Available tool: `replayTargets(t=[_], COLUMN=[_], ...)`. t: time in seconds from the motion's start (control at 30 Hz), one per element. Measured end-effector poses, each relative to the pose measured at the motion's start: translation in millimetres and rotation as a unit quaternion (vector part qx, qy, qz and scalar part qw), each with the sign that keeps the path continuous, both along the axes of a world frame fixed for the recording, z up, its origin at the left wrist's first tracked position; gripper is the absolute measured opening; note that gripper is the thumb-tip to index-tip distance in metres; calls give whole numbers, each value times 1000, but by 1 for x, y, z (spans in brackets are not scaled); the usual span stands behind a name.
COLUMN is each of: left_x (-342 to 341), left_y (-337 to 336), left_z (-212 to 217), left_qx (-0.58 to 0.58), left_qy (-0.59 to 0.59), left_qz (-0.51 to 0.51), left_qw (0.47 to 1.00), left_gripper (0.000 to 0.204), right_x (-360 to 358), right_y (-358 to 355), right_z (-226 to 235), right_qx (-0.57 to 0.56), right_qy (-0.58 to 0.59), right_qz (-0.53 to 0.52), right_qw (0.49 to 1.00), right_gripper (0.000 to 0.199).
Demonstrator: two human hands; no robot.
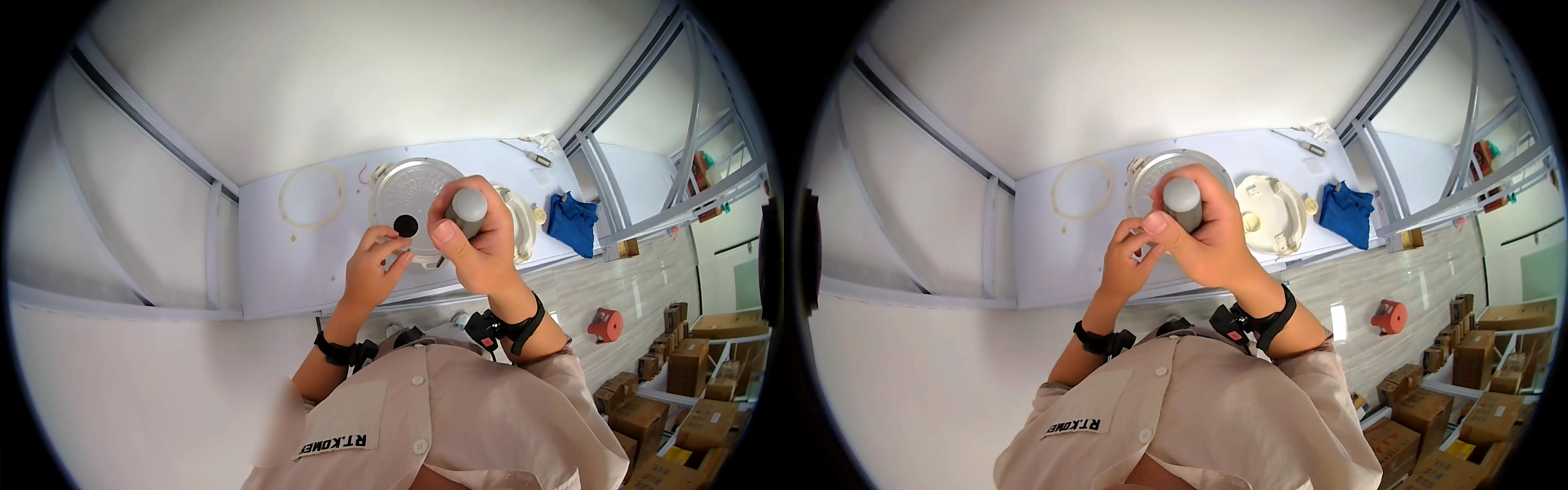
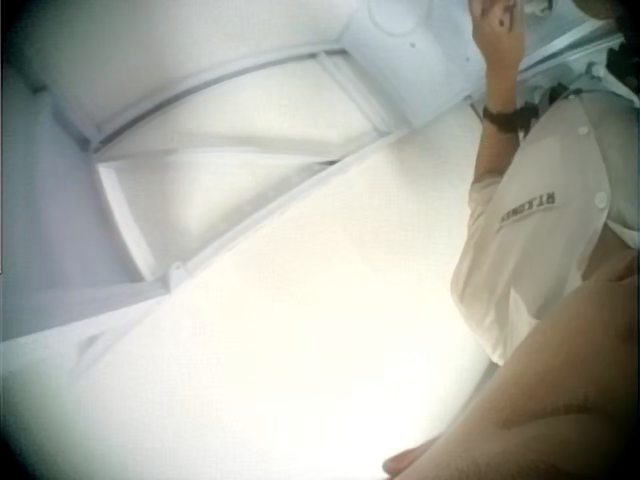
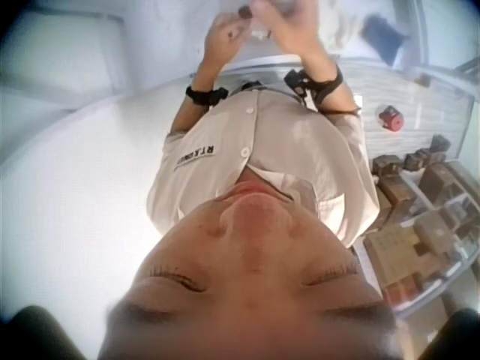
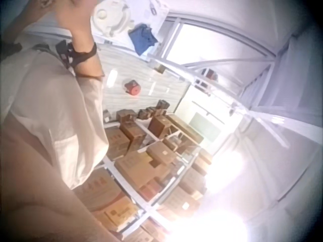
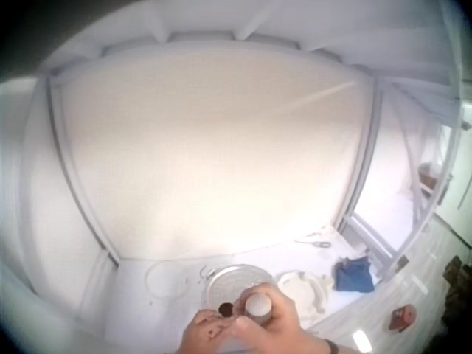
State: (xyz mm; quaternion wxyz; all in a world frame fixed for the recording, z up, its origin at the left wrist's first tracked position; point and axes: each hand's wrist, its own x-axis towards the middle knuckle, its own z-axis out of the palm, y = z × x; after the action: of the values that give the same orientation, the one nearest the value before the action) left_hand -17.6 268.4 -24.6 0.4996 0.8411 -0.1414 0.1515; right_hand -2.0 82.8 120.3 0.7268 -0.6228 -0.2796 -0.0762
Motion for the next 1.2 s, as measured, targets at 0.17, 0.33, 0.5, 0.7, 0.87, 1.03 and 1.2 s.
replayTargets(t=[0.17, 0.33, 0.5, 0.7, 0.87, 1.03, 1.2], left_x=[-4, -9, -8, 5, 7, 21, 11], left_y=[1, -21, -68, -135, -199, -253, -270], left_z=[28, 45, 48, 64, 51, -13, -76], left_qx=[53, 64, 49, 65, 63, 141, 181], left_qy=[-77, -78, -155, -197, -96, 176, 299], left_qz=[23, 10, -55, -121, -92, 51, 180], left_qw=[995, 995, 985, 971, 989, 973, 919], left_gripper=[49, 57, 51, 41, 37, 37, 50], right_x=[1, -10, -8, 1, 10, 17, 25], right_y=[-27, -48, -95, -180, -264, -333, -383], right_z=[-20, -27, -36, -37, -46, -63, -91], right_qx=[-79, -91, -60, -63, -100, -80, -70], right_qy=[-66, -16, -37, -123, -63, 39, 99], right_qz=[15, 6, -10, -112, -203, -231, -184], right_qw=[995, 996, 997, 984, 972, 969, 975], right_gripper=[27, 19, 17, 30, 30, 26, 27])
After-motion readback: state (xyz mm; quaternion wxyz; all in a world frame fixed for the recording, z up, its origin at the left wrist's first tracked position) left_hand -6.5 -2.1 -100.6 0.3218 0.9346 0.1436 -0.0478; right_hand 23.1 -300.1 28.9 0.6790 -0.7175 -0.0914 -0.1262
